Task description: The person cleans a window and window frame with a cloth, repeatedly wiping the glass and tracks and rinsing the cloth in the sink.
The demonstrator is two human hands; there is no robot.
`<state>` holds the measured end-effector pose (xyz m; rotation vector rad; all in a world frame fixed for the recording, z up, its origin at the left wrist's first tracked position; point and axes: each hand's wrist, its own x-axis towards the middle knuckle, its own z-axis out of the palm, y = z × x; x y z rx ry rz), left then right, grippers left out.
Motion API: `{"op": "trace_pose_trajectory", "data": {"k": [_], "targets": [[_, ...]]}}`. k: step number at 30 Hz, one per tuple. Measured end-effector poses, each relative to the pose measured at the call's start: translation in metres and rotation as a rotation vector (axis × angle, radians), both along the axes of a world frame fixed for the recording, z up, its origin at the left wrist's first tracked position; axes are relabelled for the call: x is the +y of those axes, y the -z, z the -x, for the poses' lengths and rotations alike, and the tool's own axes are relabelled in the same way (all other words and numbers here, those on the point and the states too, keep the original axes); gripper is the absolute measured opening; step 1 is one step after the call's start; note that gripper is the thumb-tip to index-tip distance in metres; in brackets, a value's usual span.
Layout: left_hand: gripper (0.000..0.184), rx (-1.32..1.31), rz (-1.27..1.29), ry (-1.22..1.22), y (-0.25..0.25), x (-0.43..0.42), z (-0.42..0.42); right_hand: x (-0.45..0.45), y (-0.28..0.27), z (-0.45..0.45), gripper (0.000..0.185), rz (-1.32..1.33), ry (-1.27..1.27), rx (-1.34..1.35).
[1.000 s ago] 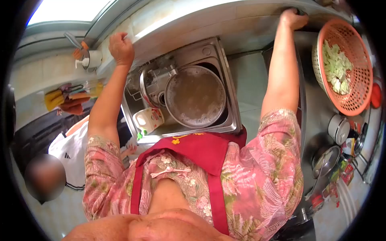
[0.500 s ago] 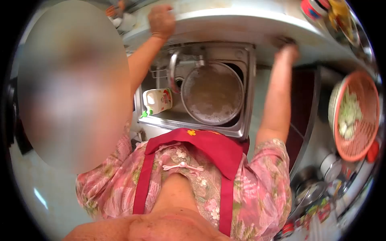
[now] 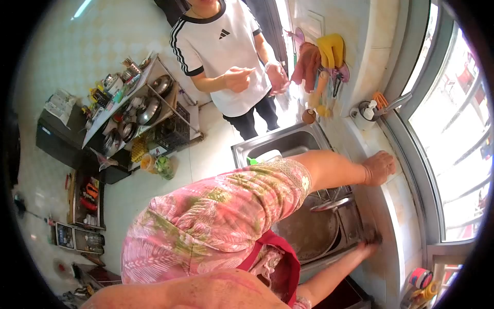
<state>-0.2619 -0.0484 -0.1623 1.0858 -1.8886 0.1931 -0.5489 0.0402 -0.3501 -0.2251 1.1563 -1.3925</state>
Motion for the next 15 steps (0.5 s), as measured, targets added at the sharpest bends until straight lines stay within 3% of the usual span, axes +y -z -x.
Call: {"op": "trace_pose_trajectory", "data": {"k": [1,4,5,6,9,11,13,15], "targets": [[0.009,0.006,0.003,0.023,0.001,0.005,-0.003,0.008,0.003,0.024,0.035,0.042,-0.057,-0.018],[0.011,-0.014,0.03,-0.004,0.002,0.014,-0.002,0.046,-0.113,-0.059,0.037,-0.059,0.326,0.181],[0.011,-0.03,0.038,-0.013,0.004,0.017,-0.003,0.031,-0.062,-0.049,0.044,-0.13,0.24,0.284],[0.01,-0.031,0.026,0.0,0.008,0.018,-0.005,0.028,-0.059,-0.07,0.043,-0.097,0.328,0.327],[0.012,-0.022,0.0,0.029,0.011,0.014,-0.01,0.044,-0.12,-0.131,0.041,0.014,0.422,0.406],[0.017,0.001,-0.023,0.048,0.011,0.015,-0.013,0.053,-0.164,-0.119,0.042,0.071,0.385,0.516],[0.017,-0.031,-0.049,0.04,0.009,0.021,-0.016,0.071,-0.19,-0.086,0.043,0.1,0.301,0.708],[0.015,-0.028,-0.022,0.031,0.007,0.022,-0.018,0.062,-0.177,-0.05,0.042,0.205,0.211,1.356]]}}
